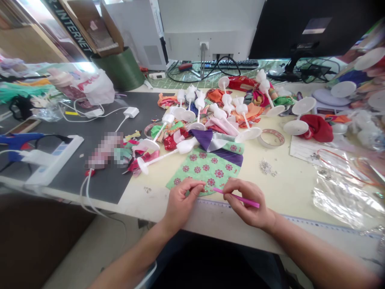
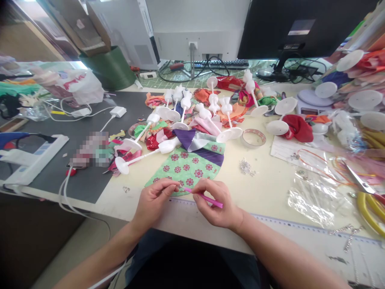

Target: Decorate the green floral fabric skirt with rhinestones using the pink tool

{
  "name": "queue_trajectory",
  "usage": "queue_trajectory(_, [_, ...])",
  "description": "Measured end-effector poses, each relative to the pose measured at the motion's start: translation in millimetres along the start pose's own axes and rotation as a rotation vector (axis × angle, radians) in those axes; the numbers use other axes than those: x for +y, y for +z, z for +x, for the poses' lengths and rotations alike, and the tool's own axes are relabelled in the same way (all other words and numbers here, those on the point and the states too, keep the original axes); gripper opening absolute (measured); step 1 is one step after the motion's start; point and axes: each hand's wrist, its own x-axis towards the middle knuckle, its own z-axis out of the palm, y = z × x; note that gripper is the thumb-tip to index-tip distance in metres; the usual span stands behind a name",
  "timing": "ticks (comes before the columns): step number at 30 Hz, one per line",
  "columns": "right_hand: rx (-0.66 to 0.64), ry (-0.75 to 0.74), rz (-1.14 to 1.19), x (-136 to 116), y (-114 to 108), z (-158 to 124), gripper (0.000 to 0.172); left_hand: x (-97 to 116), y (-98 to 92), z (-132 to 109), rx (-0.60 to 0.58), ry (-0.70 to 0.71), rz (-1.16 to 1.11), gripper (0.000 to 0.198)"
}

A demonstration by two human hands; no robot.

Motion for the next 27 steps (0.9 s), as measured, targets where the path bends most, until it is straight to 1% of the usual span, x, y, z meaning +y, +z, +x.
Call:
queue_trajectory(8, [-0.014,-0.035,-0.003,3.4,0.6,-1.4,0.019,0.3,0.4,-1.6,-0.029,-0.014,-0.011,0.016])
queue_trajectory(15, [-0.045,-0.058,-0.033,2.0,2.0,-0.7,0.019,-2.9,2.4,-0.3,-0.041,-0.011,-0.014,0.017])
queue_trajectory(22, [-0.050,-0.081,-0.060,-1.4,1.3,1.6,0.017,-2.0,3.4,-1.8,-0.049,0.066,0.024,0.016])
queue_trajectory(27, [-0.056,-0.085,-0.076,-2.0,0.9,3.0,0.017,-1.9,3.6,-0.9,-0.044,0.094,0.046,0.016])
